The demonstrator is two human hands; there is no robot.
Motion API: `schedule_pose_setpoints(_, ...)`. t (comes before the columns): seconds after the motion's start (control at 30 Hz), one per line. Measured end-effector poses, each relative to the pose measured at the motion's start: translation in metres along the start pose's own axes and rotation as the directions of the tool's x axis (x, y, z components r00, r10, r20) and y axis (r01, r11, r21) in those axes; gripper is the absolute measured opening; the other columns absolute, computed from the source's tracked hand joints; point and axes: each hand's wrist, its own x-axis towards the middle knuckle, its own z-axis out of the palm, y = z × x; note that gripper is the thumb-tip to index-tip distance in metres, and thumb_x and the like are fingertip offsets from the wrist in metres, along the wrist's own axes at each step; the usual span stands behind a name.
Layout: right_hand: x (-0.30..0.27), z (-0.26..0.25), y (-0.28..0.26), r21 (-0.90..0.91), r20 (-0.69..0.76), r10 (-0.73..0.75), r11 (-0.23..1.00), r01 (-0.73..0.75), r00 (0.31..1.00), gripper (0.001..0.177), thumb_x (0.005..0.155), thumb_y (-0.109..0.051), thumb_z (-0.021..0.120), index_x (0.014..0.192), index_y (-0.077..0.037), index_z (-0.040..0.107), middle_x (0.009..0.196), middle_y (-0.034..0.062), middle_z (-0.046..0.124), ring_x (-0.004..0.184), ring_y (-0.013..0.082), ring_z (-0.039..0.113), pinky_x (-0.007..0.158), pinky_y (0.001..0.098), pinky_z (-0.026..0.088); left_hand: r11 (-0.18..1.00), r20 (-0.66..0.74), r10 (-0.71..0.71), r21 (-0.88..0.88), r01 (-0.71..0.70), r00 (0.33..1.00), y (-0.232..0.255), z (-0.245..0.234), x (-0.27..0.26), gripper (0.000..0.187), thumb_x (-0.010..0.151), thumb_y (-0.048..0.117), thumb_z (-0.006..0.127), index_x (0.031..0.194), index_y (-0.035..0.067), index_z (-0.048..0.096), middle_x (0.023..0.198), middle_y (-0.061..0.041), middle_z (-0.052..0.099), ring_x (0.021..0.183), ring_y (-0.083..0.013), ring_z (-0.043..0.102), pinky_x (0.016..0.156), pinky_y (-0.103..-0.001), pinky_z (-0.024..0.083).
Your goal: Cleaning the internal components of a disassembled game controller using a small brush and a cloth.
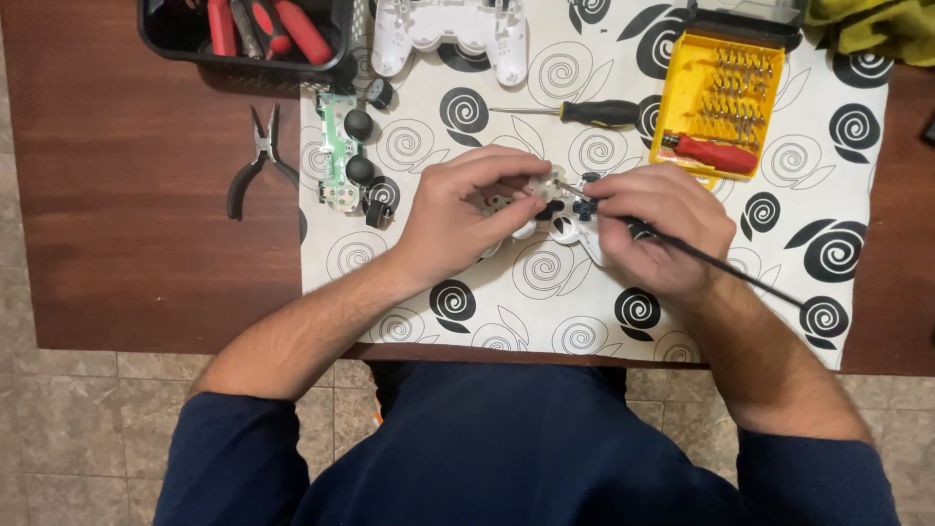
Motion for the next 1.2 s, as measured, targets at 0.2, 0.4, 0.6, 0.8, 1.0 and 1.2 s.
schedule_pose_setpoints(0.2, 0.013, 0.003, -0.013, 0.036, 0.015, 0.009, 0.999, -0.01, 1.0, 0.009, 0.11, 0.014, 0.083, 0.105, 0.007, 0.084, 0.111, 0.0299, 0.09, 0.088, 0.0483, 0.082, 0.078, 0.0522, 0.066, 0.999, -0.004, 0.004, -0.034, -0.004, 1.0, -0.003, 0.002, -0.001, 0.032, 0.108, 0.0, 0.091, 0.139, -0.001, 0.084, 0.129, -0.018, 0.087, 0.109, -0.0228, 0.088, 0.097, -0.034, 0.076)
schedule_pose_setpoints(0.4, 0.003, 0.004, -0.005, 0.077, 0.015, 0.011, 0.997, -0.012, 1.0, 0.008, 0.111, 0.01, 0.084, 0.104, 0.006, 0.082, 0.108, 0.0273, 0.09, 0.087, 0.0457, 0.083, 0.077, 0.0507, 0.066, 1.0, 0.004, 0.011, -0.016, -0.011, 1.0, -0.004, 0.003, -0.002, 0.033, 0.108, -0.001, 0.091, 0.14, -0.001, 0.084, 0.128, -0.019, 0.086, 0.108, -0.0243, 0.088, 0.096, -0.035, 0.076)
schedule_pose_setpoints(0.6, 0.01, 0.002, -0.01, 0.077, 0.041, -0.008, 0.997, 0.005, 0.999, 0.007, 0.11, 0.012, 0.085, 0.105, 0.007, 0.086, 0.11, 0.0284, 0.09, 0.089, 0.0461, 0.084, 0.081, 0.0495, 0.068, 0.999, 0.01, 0.0, -0.039, 0.0, 1.0, -0.005, 0.003, -0.003, 0.033, 0.108, -0.001, 0.091, 0.14, -0.002, 0.083, 0.128, -0.019, 0.086, 0.108, -0.0237, 0.088, 0.097, -0.034, 0.077)
schedule_pose_setpoints(0.8, 0.01, 0.0, -0.01, 0.006, 0.036, -0.015, 1.0, 0.014, 0.999, 0.006, 0.112, 0.011, 0.086, 0.108, 0.008, 0.087, 0.111, 0.0273, 0.091, 0.091, 0.0476, 0.085, 0.083, 0.0503, 0.068, 1.0, -0.009, 0.002, -0.028, -0.003, 1.0, -0.005, 0.005, -0.002, 0.032, 0.108, 0.0, 0.092, 0.139, -0.002, 0.084, 0.127, -0.018, 0.086, 0.108, -0.0229, 0.088, 0.097, -0.033, 0.076)
schedule_pose_setpoints(1.0, 0.01, 0.004, -0.013, 0.042, 0.035, -0.002, 0.999, 0.0, 0.999, 0.005, 0.111, 0.011, 0.086, 0.108, 0.007, 0.086, 0.112, 0.027, 0.091, 0.091, 0.0467, 0.084, 0.082, 0.0511, 0.067, 0.999, 0.011, -0.008, -0.053, 0.008, 1.0, -0.004, 0.005, -0.003, 0.033, 0.108, -0.001, 0.091, 0.14, -0.003, 0.083, 0.127, -0.02, 0.085, 0.108, -0.0235, 0.088, 0.097, -0.034, 0.077)
schedule_pose_setpoints(1.2, -0.004, -0.006, 0.001, -0.056, 0.009, 0.005, 0.998, -0.004, 1.0, 0.007, 0.112, 0.015, 0.086, 0.108, 0.01, 0.085, 0.112, 0.0296, 0.091, 0.09, 0.048, 0.082, 0.081, 0.0521, 0.067, 0.999, 0.002, 0.022, -0.044, -0.022, 1.0, 0.0, 0.003, -0.003, 0.032, 0.108, 0.0, 0.092, 0.139, 0.0, 0.084, 0.127, -0.018, 0.086, 0.109, -0.0212, 0.088, 0.098, -0.032, 0.076)
